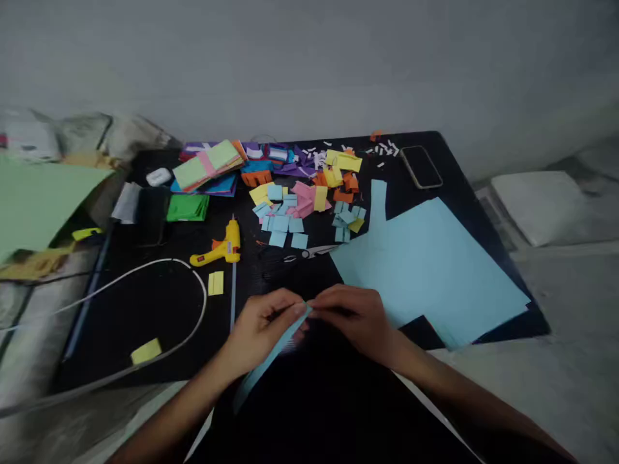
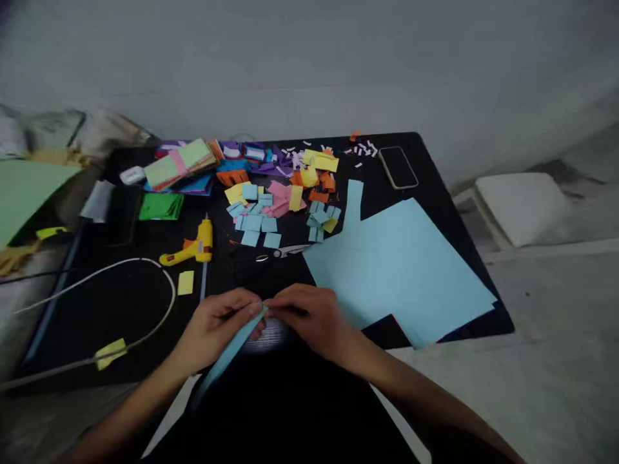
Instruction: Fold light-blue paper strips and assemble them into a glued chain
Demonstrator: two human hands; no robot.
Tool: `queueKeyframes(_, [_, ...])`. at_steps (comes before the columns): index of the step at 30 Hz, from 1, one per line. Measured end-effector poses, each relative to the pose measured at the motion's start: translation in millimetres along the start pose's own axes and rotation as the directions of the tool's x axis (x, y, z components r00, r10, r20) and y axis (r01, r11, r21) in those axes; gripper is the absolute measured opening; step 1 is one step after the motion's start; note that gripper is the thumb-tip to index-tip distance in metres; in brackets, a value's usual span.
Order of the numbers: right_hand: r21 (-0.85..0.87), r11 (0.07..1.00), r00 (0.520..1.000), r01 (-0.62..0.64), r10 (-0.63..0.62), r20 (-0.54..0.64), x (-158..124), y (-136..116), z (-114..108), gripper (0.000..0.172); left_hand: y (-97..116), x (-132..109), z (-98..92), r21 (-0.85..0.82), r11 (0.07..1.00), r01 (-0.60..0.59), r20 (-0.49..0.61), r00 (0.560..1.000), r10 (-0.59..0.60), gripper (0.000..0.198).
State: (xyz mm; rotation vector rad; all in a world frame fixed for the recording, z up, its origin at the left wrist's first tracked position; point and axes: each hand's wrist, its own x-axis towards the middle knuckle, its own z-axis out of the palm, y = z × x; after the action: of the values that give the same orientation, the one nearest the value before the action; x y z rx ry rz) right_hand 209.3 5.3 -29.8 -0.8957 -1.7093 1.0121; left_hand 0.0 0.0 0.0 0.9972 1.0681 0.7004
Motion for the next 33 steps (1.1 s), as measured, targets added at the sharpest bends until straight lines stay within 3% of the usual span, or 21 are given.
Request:
queueKeyframes(7, [-0.030,0.998,0.998,-0.057,0.057,-0.001,2.6,-4.6,-2.7,0.022,-0.3,-1.8,-4.7,-0.064,0.997,0.045,0.023,0.999,-0.044,0.036])
queueKeyframes(13, [-0.006,0.999,0.998,-0.053,0.053,0.014,3.8,-5.3,1.0,0.019,-2.4,-0.8,-6.8,-0.105,0.988,0.113,0.033,0.993,-0.111,0.037])
queueKeyframes(25, [0.043,0.994,0.995,-0.099,0.099,0.009,2.6,-6.3,0.4,0.017,-2.0,0.1,-3.2,-0.018,0.999,-0.039,0.004,0.999,0.039,0.023])
queueKeyframes(33, [0.051,0.993,0.994,-0.109,0.109,0.010,1.6,-4.5,1.8,0.010,-6.1,2.9,-5.2,0.139,0.979,-0.150,-0.043,0.987,0.157,0.015])
